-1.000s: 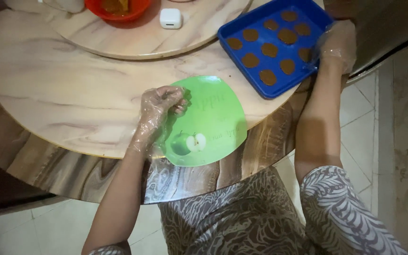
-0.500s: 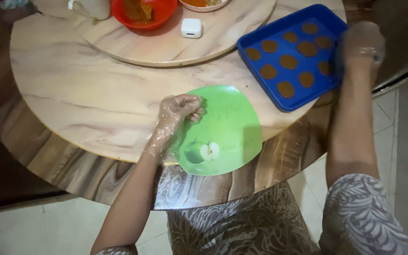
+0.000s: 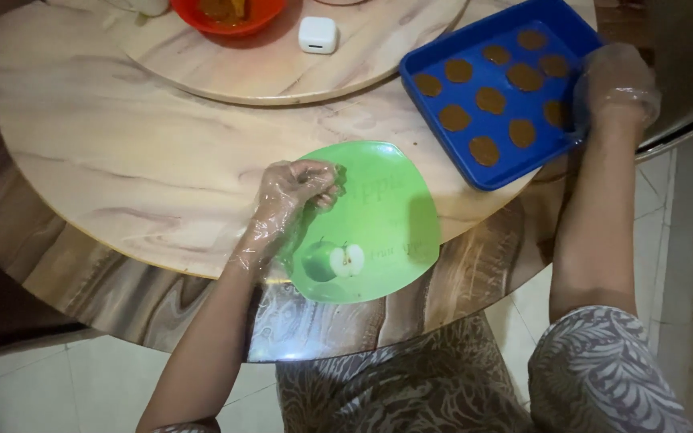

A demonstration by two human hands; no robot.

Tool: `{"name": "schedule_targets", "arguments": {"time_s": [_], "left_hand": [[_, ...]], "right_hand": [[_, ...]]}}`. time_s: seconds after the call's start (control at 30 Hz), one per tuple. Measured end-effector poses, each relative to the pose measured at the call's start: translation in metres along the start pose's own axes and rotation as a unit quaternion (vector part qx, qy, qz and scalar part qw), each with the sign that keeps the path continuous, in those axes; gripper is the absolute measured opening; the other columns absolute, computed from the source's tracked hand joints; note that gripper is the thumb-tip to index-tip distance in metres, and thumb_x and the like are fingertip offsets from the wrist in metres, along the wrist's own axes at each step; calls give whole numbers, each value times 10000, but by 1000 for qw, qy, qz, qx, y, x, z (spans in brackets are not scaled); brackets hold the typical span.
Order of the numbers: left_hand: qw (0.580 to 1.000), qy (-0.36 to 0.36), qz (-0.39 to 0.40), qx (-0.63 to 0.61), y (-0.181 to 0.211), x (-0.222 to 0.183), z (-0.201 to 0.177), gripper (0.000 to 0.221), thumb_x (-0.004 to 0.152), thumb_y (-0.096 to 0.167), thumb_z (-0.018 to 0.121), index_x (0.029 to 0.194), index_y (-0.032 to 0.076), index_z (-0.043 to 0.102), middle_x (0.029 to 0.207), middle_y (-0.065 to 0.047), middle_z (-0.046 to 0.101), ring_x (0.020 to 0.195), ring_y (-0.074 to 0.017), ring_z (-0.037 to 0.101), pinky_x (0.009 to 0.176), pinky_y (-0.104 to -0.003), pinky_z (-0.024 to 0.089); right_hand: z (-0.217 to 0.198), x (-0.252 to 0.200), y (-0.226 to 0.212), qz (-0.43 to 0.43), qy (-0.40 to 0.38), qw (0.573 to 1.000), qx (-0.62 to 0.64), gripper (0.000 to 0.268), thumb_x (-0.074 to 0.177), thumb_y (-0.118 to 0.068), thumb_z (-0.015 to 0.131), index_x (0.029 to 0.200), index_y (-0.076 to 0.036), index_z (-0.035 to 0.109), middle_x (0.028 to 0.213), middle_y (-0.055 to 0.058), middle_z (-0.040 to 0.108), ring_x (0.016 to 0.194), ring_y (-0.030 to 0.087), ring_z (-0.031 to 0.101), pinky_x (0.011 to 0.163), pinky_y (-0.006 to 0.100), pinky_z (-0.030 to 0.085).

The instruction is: The person is taking small pieces of dough from a green plate, rolling them into balls using both hands, and arranging them in rows on a blue tray.

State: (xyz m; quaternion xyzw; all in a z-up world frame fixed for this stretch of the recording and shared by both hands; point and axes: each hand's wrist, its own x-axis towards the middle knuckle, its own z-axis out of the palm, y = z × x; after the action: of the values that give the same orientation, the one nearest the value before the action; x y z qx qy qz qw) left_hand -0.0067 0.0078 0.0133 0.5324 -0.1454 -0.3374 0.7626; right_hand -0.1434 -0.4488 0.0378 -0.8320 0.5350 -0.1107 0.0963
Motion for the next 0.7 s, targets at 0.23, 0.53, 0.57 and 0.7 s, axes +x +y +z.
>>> {"name": "schedule_targets", "arguments": {"time_s": [0.23, 0.53, 0.57, 0.7], "left_hand": [[1000, -3, 5, -17, 1, -1, 2, 130, 885, 6, 738, 968, -92, 719, 906, -241, 724, 695, -214, 644, 574, -241, 483], [1000, -5, 18, -21, -2, -1, 2, 93, 877, -18, 735, 931, -90, 715, 921, -249, 718, 677, -218, 628, 570, -259, 482], [999, -7, 22, -33, -2, -1, 1, 66, 881, -48, 718, 923, -99, 711, 927, -261, 711, 670, -221, 618, 554, -256, 467], [998, -7, 24, 53, -3, -8, -4, 196, 884, 12, 754, 1026, -118, 719, 798, -195, 730, 631, -200, 657, 562, -246, 553]], "right_hand": [[-59, -52, -29, 15, -80, 997, 18, 234, 992, -62, 629, 1107, -222, 755, 1275, 187, 660, 1150, 505, 599, 856, 704, 449], [-46, -43, -23, 38, -49, 997, 54, 306, 995, -21, 608, 1202, -196, 749, 1266, 213, 664, 1152, 470, 613, 890, 658, 477], [-49, -45, -29, 78, -67, 993, 60, 214, 977, -35, 628, 1136, -103, 753, 1195, 216, 698, 1119, 454, 643, 864, 621, 500], [-21, -25, 3, -76, -66, 995, -24, 457, 842, 169, 548, 1104, -119, 786, 1203, 218, 708, 1021, 483, 686, 799, 543, 542]]}}
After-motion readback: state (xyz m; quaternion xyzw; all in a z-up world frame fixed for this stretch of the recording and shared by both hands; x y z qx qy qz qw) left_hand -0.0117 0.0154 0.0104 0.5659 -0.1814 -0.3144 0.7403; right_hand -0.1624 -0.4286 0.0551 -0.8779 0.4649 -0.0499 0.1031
